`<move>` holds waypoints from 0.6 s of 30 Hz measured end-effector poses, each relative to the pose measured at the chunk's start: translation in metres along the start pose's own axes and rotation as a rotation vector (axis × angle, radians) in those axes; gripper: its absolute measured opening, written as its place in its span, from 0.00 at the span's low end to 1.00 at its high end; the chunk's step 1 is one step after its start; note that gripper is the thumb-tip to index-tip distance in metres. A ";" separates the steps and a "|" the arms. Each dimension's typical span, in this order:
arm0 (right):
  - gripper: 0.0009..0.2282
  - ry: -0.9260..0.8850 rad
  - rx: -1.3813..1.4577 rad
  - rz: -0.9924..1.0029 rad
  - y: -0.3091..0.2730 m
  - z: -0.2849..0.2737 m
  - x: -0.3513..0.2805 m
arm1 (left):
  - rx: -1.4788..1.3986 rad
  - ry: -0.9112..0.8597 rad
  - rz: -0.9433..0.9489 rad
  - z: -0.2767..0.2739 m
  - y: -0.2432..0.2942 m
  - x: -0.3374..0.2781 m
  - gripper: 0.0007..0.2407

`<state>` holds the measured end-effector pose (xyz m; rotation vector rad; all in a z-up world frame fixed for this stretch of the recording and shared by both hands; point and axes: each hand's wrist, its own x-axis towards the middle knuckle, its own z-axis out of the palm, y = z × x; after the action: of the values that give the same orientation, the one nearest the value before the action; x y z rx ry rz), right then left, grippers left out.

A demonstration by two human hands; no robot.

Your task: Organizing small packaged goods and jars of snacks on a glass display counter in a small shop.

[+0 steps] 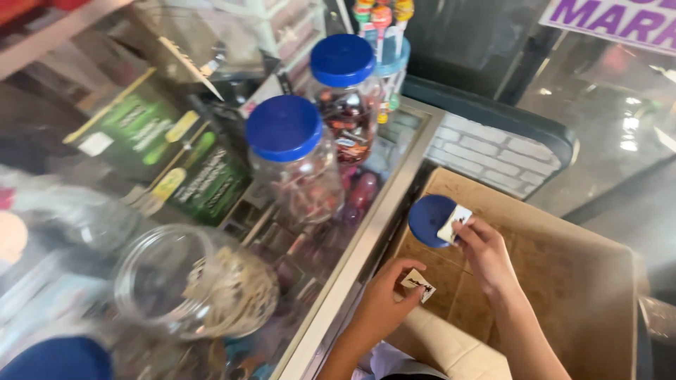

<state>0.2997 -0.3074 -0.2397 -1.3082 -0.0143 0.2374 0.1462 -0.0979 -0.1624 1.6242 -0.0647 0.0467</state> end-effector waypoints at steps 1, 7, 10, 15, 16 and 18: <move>0.04 -0.021 0.004 -0.002 -0.002 0.017 0.006 | 0.009 0.019 0.005 -0.009 0.007 -0.011 0.13; 0.04 -0.164 0.108 -0.147 0.004 0.103 0.020 | 0.043 0.301 0.004 -0.044 0.025 -0.077 0.14; 0.07 -0.168 -0.081 -0.151 0.018 0.126 0.024 | -0.051 0.473 0.051 -0.057 0.019 -0.101 0.13; 0.09 -0.231 -0.342 -0.456 0.023 0.146 0.025 | -0.255 0.591 0.169 -0.073 0.022 -0.127 0.09; 0.09 -0.241 -0.338 -0.462 0.014 0.152 0.016 | -0.251 0.599 0.178 -0.075 0.025 -0.132 0.09; 0.10 -0.152 -0.431 -0.622 -0.003 0.163 -0.001 | -0.327 0.586 0.226 -0.077 0.029 -0.139 0.09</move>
<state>0.2755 -0.1522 -0.1941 -1.6399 -0.6217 -0.2130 0.0062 -0.0204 -0.1392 1.2188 0.1881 0.6494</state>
